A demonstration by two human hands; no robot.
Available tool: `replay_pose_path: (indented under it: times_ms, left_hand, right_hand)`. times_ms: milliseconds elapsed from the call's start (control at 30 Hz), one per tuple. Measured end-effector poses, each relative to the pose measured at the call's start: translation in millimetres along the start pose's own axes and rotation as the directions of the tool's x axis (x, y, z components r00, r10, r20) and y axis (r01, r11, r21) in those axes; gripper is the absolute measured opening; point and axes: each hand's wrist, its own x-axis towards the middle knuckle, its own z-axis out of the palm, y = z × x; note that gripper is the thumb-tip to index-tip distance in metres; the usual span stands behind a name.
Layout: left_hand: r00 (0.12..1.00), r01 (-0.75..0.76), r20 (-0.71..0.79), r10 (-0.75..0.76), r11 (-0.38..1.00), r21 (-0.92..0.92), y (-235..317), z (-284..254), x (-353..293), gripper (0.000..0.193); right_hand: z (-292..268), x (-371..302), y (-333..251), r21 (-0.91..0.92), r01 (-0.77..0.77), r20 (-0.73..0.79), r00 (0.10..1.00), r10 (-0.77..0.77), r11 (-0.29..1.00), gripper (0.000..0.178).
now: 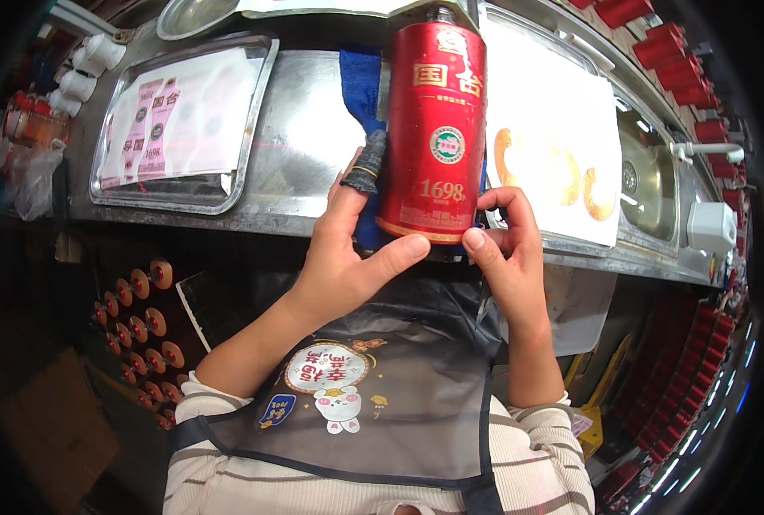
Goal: The person applies a gold circular label to the neck of a red cylindrical container, then wipes the container with a blue cloth. The person repeats this process with multiple containers.
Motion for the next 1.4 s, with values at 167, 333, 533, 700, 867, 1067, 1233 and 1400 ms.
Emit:
replay_pose_path:
  times_ms: [167, 333, 533, 700, 867, 1067, 1233, 1400]
  left_hand:
    - [0.999, -0.018, -0.043, 0.023, 0.993, 0.114, -4.5, 2.6, -1.2, 0.081]
    - [1.0, -0.014, -0.023, 0.015, 0.998, 0.057, -0.1, 4.6, -0.6, 0.077]
    - [0.978, -0.178, -0.088, 0.187, 0.979, 0.094, -9.3, 6.1, 1.0, 0.066]
    - [0.998, -0.044, -0.058, 0.018, 0.873, -0.487, -17.9, -2.2, -3.2, 0.06]
    - [0.989, -0.089, -0.145, 0.018, 0.86, -0.503, -20.4, 6.9, -4.7, 0.055]
    - [0.987, -0.099, -0.148, 0.063, 0.963, -0.251, -29.5, 12.8, -4.0, 0.051]
    - [0.975, -0.175, -0.196, 0.107, 0.912, -0.372, -22.0, 5.0, -11.3, 0.043]
    - [0.904, -0.32, -0.016, 0.427, 0.701, 0.637, -0.4, 7.2, -43.0, 0.042]
  right_hand:
    - [1.7, 0.3, 0.6, -0.01, 0.015, -0.011, 1.0, -0.015, 1.0, 0.039]
    - [1.9, 0.3, -2.0, -0.013, 0.015, -0.002, 1.0, -0.015, 1.0, 0.038]
    - [3.9, -1.9, -6.7, -0.026, 0.01, 0.003, 1.0, -0.01, 1.0, 0.04]
    - [2.9, -2.5, -3.7, -0.046, 0.018, 0.001, 1.0, -0.018, 0.999, 0.04]
    - [3.9, -1.5, -3.4, -0.07, 0.034, 0.004, 0.999, -0.034, 0.997, 0.039]
    - [3.3, -1.3, -2.6, -0.158, 0.071, -0.028, 0.997, -0.076, 0.985, 0.039]
    - [2.7, -0.9, 0.0, -0.205, 0.086, -0.033, 0.995, -0.095, 0.975, 0.039]
    - [4.8, -1.9, -1.2, -0.123, 0.041, -0.049, 0.998, -0.048, 0.992, 0.041]
